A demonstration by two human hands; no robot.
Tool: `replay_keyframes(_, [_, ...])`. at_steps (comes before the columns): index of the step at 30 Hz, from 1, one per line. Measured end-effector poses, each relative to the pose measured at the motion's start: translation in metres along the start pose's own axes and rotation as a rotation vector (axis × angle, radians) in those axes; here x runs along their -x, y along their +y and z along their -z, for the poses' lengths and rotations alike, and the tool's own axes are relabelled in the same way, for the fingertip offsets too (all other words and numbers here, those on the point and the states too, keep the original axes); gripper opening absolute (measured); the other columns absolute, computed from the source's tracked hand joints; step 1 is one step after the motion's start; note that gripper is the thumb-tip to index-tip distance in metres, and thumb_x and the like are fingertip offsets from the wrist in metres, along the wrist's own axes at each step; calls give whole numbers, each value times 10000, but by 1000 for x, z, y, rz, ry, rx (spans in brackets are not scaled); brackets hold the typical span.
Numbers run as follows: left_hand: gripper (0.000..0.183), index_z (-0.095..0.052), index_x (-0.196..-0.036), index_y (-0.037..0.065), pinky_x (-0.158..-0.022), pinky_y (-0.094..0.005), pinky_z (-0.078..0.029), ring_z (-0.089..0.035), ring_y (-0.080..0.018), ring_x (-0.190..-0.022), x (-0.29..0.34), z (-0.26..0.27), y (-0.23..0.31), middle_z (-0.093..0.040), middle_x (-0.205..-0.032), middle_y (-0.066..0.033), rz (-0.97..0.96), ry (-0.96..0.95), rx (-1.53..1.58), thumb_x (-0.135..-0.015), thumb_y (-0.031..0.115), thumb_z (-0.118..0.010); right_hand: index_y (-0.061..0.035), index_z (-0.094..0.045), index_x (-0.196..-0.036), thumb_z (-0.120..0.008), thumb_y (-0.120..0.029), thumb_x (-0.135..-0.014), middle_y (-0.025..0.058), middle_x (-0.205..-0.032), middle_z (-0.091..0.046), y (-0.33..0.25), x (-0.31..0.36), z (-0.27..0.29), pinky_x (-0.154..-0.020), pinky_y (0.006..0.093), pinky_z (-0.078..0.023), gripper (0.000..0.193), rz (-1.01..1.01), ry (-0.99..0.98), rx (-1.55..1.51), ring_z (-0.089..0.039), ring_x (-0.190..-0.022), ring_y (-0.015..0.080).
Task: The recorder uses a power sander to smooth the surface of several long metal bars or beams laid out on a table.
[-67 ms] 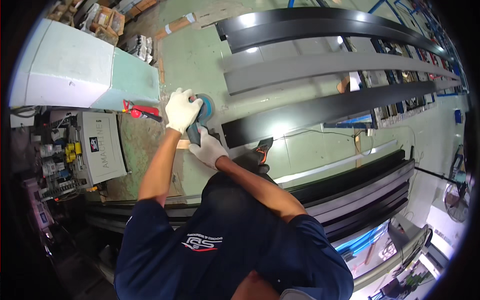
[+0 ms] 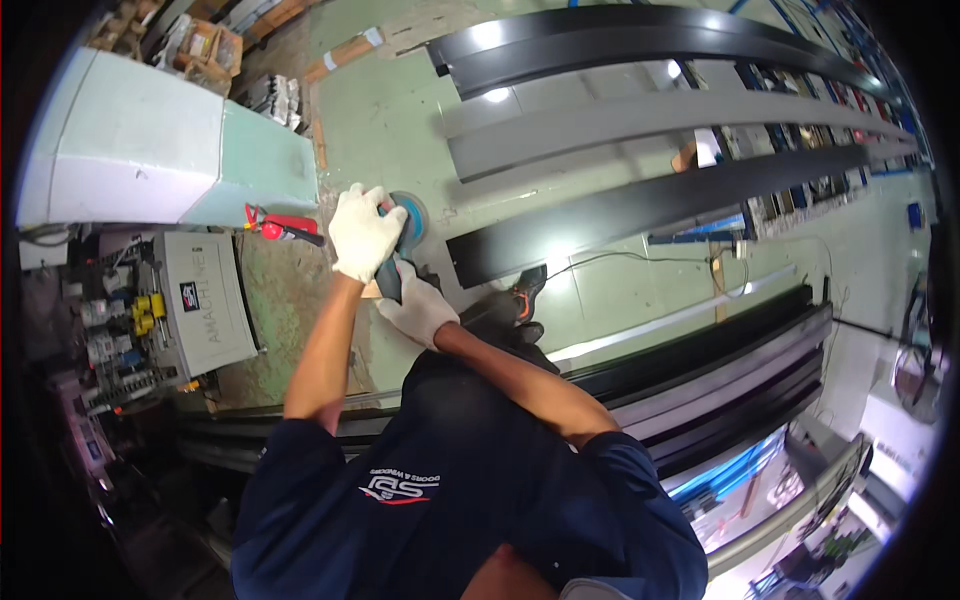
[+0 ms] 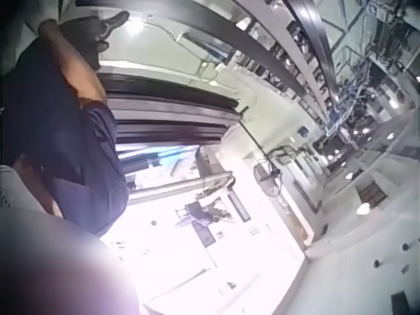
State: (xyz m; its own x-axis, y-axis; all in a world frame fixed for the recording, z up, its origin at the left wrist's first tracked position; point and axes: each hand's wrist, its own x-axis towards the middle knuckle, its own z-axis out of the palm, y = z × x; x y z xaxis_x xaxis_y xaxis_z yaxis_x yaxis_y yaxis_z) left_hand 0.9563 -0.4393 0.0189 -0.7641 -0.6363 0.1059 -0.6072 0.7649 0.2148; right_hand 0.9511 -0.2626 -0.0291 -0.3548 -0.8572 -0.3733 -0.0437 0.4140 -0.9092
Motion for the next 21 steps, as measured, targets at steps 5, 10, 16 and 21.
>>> replay_keyframes(5, [222,-808,-932,132,-949,-493,-613,-702,-373,-1113,30,13,32,-733,-1095,-152,-198,-54,91,-891,350,-795,26,-472,-1597,-765,-388,-1026,365,-1158,-801,-24,41,-9,-1069,558,-586,764,-140,54,43,-773,-1184,528])
replay_keyframes(10, [200,-828,-953,136,-976,-478,-617,-695,-372,-1139,4,-2,56,-735,-1114,-137,-436,-224,331,-880,322,-830,41,-544,-1487,-781,-434,-1019,382,-1179,-789,-20,38,-19,-1026,604,-594,707,-240,467,-32,-761,-1179,556])
replay_keyframes(16, [202,-814,-974,134,-963,-519,-611,-687,-376,-1144,-20,-24,70,-725,-1142,-137,-760,-379,450,-875,308,-842,95,-528,-1459,-769,-430,-1020,401,-1100,-784,-23,19,-45,-977,600,-593,725,-317,786,-172,-766,-1104,576])
replay_keyframes(21, [183,-815,-964,141,-946,-517,-617,-702,-372,-1131,-26,-50,63,-733,-1092,-130,-879,-387,330,-888,307,-833,83,-559,-1426,-774,-450,-1020,391,-1074,-785,-26,-3,-65,-970,611,-594,704,-443,869,-193,-757,-1095,587])
